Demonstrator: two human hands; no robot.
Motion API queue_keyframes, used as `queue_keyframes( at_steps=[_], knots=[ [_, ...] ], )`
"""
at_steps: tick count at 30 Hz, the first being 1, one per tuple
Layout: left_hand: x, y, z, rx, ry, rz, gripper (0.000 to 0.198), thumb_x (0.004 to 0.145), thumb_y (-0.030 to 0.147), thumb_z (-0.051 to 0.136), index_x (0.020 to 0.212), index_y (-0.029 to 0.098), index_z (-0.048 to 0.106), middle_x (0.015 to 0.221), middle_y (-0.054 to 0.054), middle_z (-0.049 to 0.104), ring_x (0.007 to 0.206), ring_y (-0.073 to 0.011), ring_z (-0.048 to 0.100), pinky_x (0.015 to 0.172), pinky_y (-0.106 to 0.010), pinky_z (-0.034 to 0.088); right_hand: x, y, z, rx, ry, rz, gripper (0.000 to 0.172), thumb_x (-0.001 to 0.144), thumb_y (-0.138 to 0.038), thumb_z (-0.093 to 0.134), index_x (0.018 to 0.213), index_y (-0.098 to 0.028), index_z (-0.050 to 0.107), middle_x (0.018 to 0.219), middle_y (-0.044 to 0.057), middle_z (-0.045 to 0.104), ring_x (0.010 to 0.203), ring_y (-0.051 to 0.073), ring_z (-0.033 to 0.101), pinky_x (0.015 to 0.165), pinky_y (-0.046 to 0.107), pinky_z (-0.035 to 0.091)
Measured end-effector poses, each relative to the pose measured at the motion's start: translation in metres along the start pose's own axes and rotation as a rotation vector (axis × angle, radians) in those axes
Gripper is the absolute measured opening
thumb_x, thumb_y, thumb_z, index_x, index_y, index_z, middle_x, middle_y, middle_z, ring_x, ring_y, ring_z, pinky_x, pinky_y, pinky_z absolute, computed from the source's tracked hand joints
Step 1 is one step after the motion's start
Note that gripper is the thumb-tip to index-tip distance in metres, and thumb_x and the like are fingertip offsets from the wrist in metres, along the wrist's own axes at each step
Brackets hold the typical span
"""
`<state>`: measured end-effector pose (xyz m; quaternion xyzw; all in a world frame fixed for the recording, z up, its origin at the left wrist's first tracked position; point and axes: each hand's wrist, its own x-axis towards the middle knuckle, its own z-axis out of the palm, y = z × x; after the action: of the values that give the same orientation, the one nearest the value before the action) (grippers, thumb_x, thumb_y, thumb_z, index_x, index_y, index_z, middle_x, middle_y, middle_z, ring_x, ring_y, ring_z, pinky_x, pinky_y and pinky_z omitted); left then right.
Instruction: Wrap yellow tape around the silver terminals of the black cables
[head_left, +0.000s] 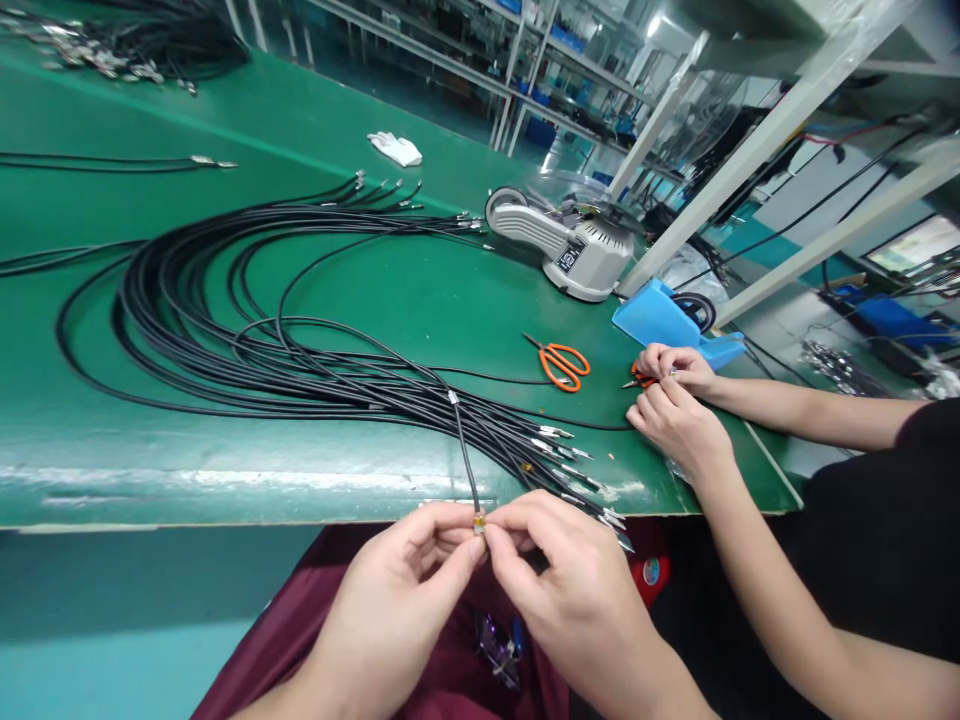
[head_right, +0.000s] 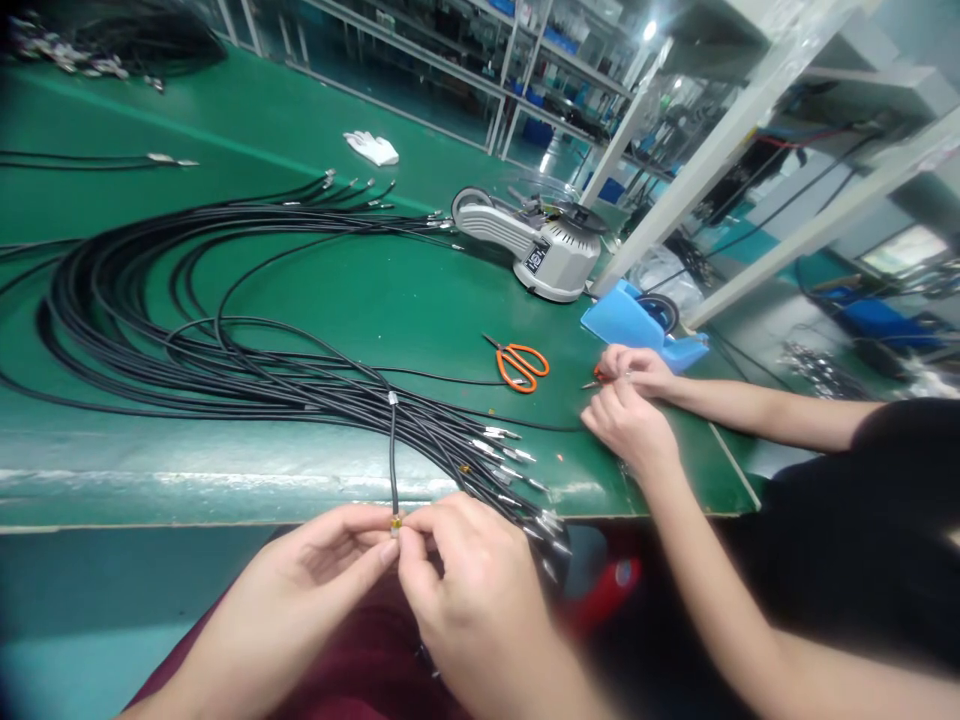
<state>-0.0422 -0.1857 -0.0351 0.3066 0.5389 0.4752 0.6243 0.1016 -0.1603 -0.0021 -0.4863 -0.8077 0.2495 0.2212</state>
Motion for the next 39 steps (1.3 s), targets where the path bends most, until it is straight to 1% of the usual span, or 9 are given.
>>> queue_keyframes(
  at_steps=[8,13,16,19,22,24,30,35,39],
  knots=[
    [-0.003,-0.003,-0.003,0.037,-0.042,0.010,0.012,0.073,0.026,0.067,0.082,0.019,0.067,0.082,-0.002,0.074,0.076,-0.0183,0.069,0.071,-0.024,0.054,0.003,0.000,0.006,-0.073,0.009,-0.001,0.012,0.080,-0.010,0.054,0.070,-0.018,0.057,0.070,0.001,0.061,0.066,0.014,0.056,0.062,0.026,0.042],
    [-0.003,-0.001,-0.005,0.007,-0.025,-0.014,0.012,0.070,0.025,0.068,0.080,0.018,0.068,0.079,-0.003,0.074,0.075,-0.0186,0.069,0.069,-0.024,0.054,0.005,0.000,0.011,-0.055,0.051,0.005,0.012,0.075,-0.009,0.055,0.067,-0.018,0.054,0.066,0.000,0.059,0.064,0.014,0.054,0.060,0.026,0.041],
    [-0.001,0.002,-0.006,-0.025,-0.028,-0.045,0.015,0.067,0.025,0.071,0.080,0.017,0.068,0.076,-0.002,0.073,0.073,-0.0180,0.068,0.068,-0.023,0.054,0.007,0.000,0.012,0.039,0.050,0.050,0.011,0.073,-0.010,0.055,0.067,-0.019,0.054,0.066,-0.001,0.057,0.062,0.013,0.053,0.059,0.024,0.042],
    [0.001,0.005,-0.008,-0.075,-0.042,-0.087,0.019,0.063,0.025,0.074,0.079,0.016,0.069,0.072,-0.002,0.072,0.070,-0.0158,0.067,0.067,-0.023,0.054,0.009,0.001,0.012,0.202,0.012,0.151,0.010,0.073,-0.011,0.055,0.066,-0.019,0.055,0.065,-0.002,0.057,0.057,0.011,0.053,0.055,0.023,0.044],
    [0.003,0.005,-0.010,-0.125,-0.055,-0.117,0.022,0.062,0.027,0.076,0.079,0.015,0.068,0.068,-0.002,0.071,0.066,-0.0140,0.065,0.066,-0.023,0.054,0.009,0.003,0.009,0.351,-0.051,0.242,0.010,0.077,-0.014,0.055,0.070,-0.017,0.061,0.066,0.000,0.061,0.058,0.012,0.056,0.056,0.023,0.047],
    [0.003,0.004,-0.010,-0.151,-0.061,-0.128,0.024,0.061,0.027,0.077,0.079,0.014,0.068,0.065,-0.002,0.070,0.064,-0.0139,0.064,0.066,-0.024,0.054,0.008,0.004,0.006,0.411,-0.079,0.257,0.011,0.079,-0.016,0.056,0.072,-0.017,0.064,0.069,0.002,0.065,0.061,0.013,0.060,0.059,0.024,0.050],
    [0.002,0.003,-0.010,-0.167,-0.066,-0.135,0.028,0.060,0.026,0.077,0.084,0.014,0.068,0.063,-0.001,0.070,0.064,-0.0141,0.064,0.067,-0.024,0.054,0.009,0.003,-0.002,0.351,-0.092,0.180,0.011,0.079,-0.015,0.060,0.078,-0.018,0.071,0.074,0.002,0.070,0.064,0.013,0.063,0.061,0.023,0.051],
    [0.003,-0.002,-0.012,-0.138,-0.076,-0.121,0.024,0.065,0.027,0.075,0.085,0.016,0.069,0.069,-0.002,0.071,0.068,-0.0153,0.065,0.069,-0.025,0.054,0.010,0.000,-0.001,0.344,-0.100,0.188,0.014,0.080,-0.014,0.058,0.073,-0.019,0.068,0.069,0.001,0.068,0.061,0.013,0.061,0.060,0.023,0.049],
    [0.004,-0.003,-0.012,-0.105,-0.102,-0.095,0.018,0.067,0.028,0.073,0.082,0.017,0.071,0.070,-0.002,0.071,0.071,-0.0171,0.067,0.070,-0.026,0.055,0.011,-0.002,0.001,0.369,-0.103,0.239,0.012,0.076,-0.011,0.057,0.069,-0.018,0.064,0.066,0.000,0.064,0.058,0.012,0.056,0.056,0.022,0.047]
  ],
)
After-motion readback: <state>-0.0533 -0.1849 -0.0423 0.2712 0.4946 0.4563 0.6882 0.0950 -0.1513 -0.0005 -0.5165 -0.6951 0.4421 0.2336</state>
